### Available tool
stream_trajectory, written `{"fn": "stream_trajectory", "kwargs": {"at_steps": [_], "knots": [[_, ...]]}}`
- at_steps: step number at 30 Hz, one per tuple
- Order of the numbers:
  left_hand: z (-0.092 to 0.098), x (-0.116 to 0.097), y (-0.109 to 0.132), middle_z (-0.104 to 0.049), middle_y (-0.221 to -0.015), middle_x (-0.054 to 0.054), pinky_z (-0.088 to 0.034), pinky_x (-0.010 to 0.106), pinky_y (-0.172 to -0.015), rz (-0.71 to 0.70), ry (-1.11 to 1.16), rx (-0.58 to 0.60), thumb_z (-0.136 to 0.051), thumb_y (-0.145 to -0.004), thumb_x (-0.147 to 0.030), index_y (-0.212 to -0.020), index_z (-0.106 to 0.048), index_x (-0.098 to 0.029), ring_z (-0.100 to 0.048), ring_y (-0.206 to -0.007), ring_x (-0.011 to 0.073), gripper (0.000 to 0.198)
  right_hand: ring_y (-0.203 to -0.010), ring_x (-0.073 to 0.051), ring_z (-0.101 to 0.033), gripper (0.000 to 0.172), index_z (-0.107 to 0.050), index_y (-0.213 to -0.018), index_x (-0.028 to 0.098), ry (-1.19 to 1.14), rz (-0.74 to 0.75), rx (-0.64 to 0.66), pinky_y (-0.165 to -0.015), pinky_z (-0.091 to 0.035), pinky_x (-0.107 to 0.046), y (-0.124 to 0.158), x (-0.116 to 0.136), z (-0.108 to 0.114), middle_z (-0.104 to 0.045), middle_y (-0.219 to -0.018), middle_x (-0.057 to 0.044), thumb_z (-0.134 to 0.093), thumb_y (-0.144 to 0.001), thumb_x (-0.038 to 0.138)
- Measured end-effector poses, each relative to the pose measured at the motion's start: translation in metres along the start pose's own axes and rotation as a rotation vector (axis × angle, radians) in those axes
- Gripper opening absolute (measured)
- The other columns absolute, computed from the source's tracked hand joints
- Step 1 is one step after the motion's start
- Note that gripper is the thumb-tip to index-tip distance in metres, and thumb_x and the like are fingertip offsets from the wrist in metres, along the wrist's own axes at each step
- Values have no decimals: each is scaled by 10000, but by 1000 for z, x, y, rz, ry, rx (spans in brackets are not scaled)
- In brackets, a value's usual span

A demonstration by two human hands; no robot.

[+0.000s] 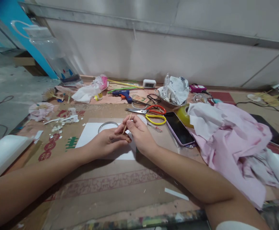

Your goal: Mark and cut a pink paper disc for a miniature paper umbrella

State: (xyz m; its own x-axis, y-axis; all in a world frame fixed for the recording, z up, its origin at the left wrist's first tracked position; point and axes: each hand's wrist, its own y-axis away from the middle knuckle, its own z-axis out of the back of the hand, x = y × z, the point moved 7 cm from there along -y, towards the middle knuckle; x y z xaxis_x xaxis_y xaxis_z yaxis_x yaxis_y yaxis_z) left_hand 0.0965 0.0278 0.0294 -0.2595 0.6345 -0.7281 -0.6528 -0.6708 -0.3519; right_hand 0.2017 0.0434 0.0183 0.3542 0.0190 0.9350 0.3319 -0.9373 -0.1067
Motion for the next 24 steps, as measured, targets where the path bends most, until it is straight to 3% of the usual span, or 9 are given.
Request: {"fn": "stream_trajectory", "kwargs": {"at_steps": [4, 9, 15, 18, 21, 24], "knots": [[4, 7, 1, -802, -936, 31, -527, 268, -825, 131, 84, -37, -638, -928, -253, -935, -809, -211, -718, -852, 163, 176, -727, -149, -602, 289, -553, -925, 234, 62, 59, -62, -669, -460, -260, -2, 1, 7, -709, -774, -4, -674, -934, 496], [10, 8, 1, -814, -922, 27, -526, 260, -797, 204, 127, -94, -655, -902, -299, -927, -814, -214, -719, -826, 163, 182, -538, -99, -483, 340, -547, -939, 228, 34, 20, -121, -542, -386, -234, -6, -2, 16, -699, -729, 21, -709, -892, 524], [28, 21, 8, -813, -913, 19, -536, 287, -818, 446, 155, -286, -647, -903, -438, -876, -796, -222, -723, -847, 184, 264, -517, -92, -473, 366, -534, -937, 228, 112, 61, -167, -511, -356, -226, -12, 6, 29, -690, -711, 21, -712, -875, 542], [33, 26, 9, -814, -950, 27, -545, 298, -841, 491, 169, -349, -650, -891, -446, -903, -796, -221, -726, -898, 197, 268, -472, -93, -423, 310, -512, -991, 232, 227, 14, -117, -491, -313, -231, -12, 0, 27, -649, -654, 51, -621, -936, 517], [33, 28, 7, -811, -942, 26, -544, 308, -879, 476, 179, -331, -648, -893, -420, -901, -800, -224, -722, -912, 197, 248, -533, -128, -504, 249, -505, -1161, 225, 442, -17, -8, -563, -379, -254, -7, -7, 18, -593, -612, 77, -530, -992, 407], [29, 29, 5, -800, -918, 28, -544, 308, -851, 424, 184, -283, -640, -909, -387, -885, -803, -217, -711, -868, 186, 236, -642, -151, -570, 405, -446, -1394, 224, 703, 36, 76, -665, -416, -280, -1, -6, 10, -594, -670, 66, -495, -994, 263]]}}
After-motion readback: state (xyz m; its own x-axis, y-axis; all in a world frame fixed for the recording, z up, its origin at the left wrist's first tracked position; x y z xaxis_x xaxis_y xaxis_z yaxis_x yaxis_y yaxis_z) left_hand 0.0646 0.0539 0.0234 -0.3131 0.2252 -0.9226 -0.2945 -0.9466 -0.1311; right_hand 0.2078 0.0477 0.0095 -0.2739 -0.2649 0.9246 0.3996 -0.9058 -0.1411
